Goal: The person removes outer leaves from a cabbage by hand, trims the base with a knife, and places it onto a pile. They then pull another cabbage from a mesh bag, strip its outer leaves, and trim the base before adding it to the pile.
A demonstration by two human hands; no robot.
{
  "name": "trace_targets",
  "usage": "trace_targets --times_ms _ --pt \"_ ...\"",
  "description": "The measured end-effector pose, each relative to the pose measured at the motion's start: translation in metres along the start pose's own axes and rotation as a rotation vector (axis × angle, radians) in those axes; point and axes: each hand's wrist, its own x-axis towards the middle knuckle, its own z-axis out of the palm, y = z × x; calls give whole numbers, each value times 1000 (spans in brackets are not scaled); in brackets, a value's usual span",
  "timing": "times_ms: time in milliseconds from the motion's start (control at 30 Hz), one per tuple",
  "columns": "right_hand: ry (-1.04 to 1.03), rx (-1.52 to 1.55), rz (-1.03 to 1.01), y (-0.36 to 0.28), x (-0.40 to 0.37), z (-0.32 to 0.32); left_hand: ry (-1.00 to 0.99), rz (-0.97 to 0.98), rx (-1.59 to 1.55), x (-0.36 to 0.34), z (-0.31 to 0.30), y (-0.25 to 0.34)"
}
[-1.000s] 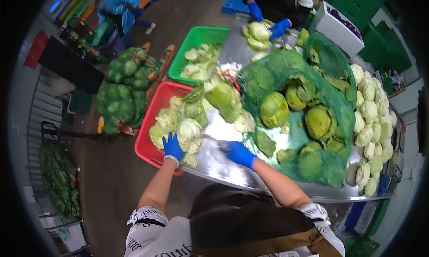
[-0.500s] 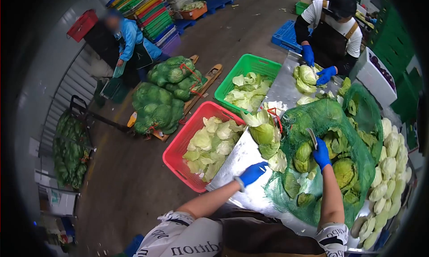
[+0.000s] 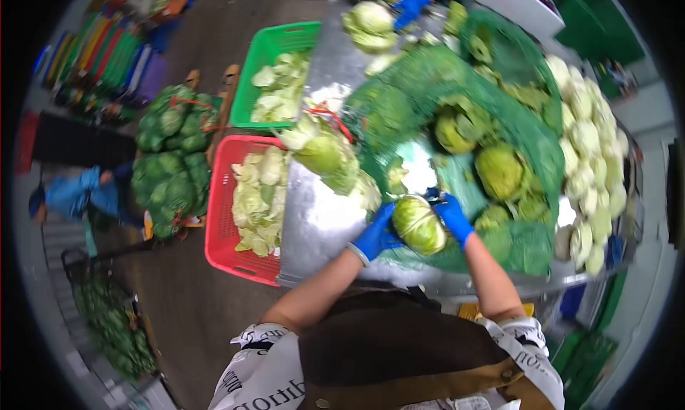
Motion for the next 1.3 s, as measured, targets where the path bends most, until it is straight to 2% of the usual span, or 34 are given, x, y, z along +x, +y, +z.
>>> trace_targets --times_ms 33,67,100,167,233,300,333,433,467,567,600,633,700,733,833,967,1067,1300 --pt "32 -72 21 -4 -20 12 47 44 35 -5 4 -3" --pt "152 -293 64 -3 -33 29 59 130 246 5 -10 -14" --pt "184 -379 -82 -2 -47 45 69 218 457 11 -27 -26" --pt "122 -371 -47 -40 -73 70 25 310 523 -19 -27 -22" --pt "60 -232 -25 -60 -84 82 26 392 488 -64 -23 -4" --pt "-31 130 -252 -38 -76 97 93 430 462 -109 -28 23" --pt "-80 386 -155 -66 -86 106 131 473 428 -133 -24 35" --pt "-9 -573 -45 -91 -102 126 359 618 644 -172 -43 53" --pt "-119 -552 46 -95 -109 136 422 648 672 -177 -50 53" --pt "-153 -493 -372 -24 -119 161 696 711 848 -171 -87 38" --pt "-181 -409 -379 -19 -125 167 751 729 839 -158 -118 22" --pt "-191 -501 -473 -26 -132 172 757 767 837 -160 -115 18" --pt "-284 -618 -349 -33 -141 181 762 837 840 -166 -92 11" --pt "-270 -655 -377 -31 -144 184 758 860 900 -167 -88 9" --pt "-242 -767 -447 -29 -137 192 756 832 1041 -165 -86 5" --pt "-280 -909 -412 -25 -131 202 721 845 907 -163 -73 3" --pt "-312 -968 -378 -24 -126 202 810 852 1164 -160 -74 -1" --pt "-334 -1032 -279 -26 -114 201 902 750 1241 -155 -54 1"
